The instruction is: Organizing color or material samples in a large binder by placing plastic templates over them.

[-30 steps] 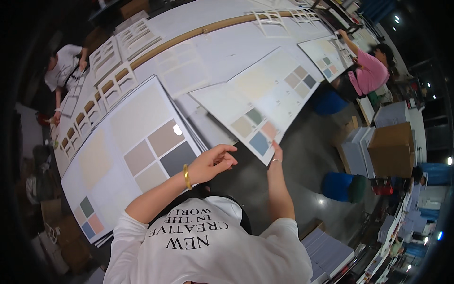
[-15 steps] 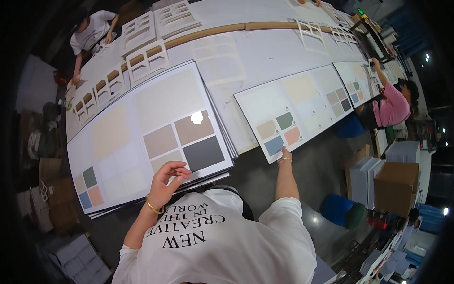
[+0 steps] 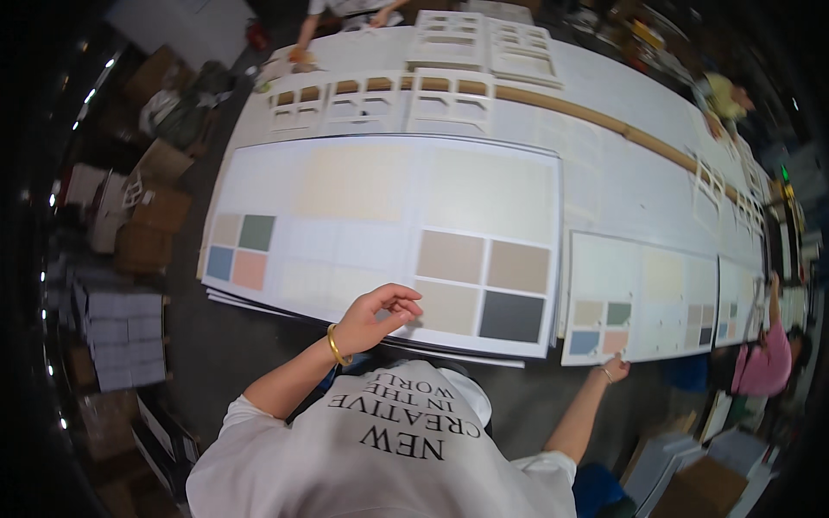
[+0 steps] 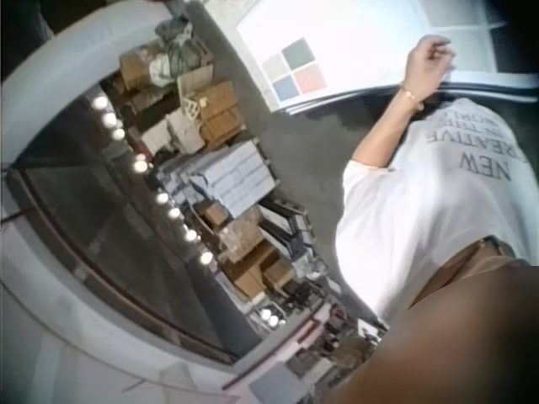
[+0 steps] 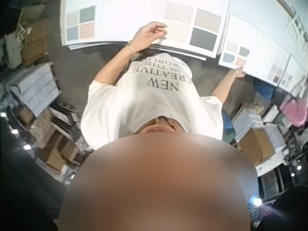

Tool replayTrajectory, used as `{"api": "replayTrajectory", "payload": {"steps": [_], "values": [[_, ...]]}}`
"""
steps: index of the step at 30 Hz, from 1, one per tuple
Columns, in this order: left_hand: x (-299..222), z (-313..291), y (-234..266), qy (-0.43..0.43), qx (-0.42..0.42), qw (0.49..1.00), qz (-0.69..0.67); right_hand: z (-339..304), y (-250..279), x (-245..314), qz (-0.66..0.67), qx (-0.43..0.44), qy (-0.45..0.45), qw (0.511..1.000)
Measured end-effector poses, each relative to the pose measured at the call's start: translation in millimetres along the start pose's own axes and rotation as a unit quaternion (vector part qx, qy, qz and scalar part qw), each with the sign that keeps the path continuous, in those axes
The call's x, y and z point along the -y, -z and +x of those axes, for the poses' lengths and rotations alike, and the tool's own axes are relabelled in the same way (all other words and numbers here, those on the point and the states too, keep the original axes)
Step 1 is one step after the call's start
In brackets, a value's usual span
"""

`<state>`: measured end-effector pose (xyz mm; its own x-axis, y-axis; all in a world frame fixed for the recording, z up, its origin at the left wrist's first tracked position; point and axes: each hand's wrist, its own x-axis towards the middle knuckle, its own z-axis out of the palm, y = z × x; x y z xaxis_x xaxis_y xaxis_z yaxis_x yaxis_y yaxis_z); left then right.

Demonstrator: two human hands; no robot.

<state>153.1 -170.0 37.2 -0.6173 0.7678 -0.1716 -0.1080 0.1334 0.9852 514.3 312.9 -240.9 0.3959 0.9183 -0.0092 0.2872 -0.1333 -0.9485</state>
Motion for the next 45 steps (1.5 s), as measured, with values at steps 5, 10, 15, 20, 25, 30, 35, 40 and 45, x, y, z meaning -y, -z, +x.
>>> {"api": "replayTrajectory", "payload": {"steps": [5,10,15,20,25,30,35,40,45], "values": [[2,-20,69,-0.011,-0.067,0.997,0.030,-61,-45,132,0.012,0.171,0.192,0.966],[7,-35,168,-0.017,-0.091,0.995,0.039,-284,-71,277,-0.089,0.338,0.488,0.800],[8,-10,298,-0.049,-0.142,0.983,0.102,-493,-56,278,-0.291,0.499,0.578,0.576],[8,71,430,-0.096,-0.223,0.951,0.190,-584,-38,249,-0.374,0.509,0.571,0.524],[49,212,519,-0.119,-0.138,0.917,0.353,-593,-39,250,-0.368,0.484,0.578,0.545],[85,308,525,-0.125,0.064,0.805,0.576,-592,-35,242,-0.372,0.467,0.597,0.536],[136,340,490,-0.085,0.264,0.707,0.651,-595,-27,238,-0.383,0.467,0.590,0.536],[175,326,467,-0.166,0.273,0.688,0.652,-593,-24,235,-0.380,0.469,0.587,0.539],[190,301,464,-0.185,0.283,0.689,0.641,-593,-24,236,-0.359,0.460,0.589,0.559]]}}
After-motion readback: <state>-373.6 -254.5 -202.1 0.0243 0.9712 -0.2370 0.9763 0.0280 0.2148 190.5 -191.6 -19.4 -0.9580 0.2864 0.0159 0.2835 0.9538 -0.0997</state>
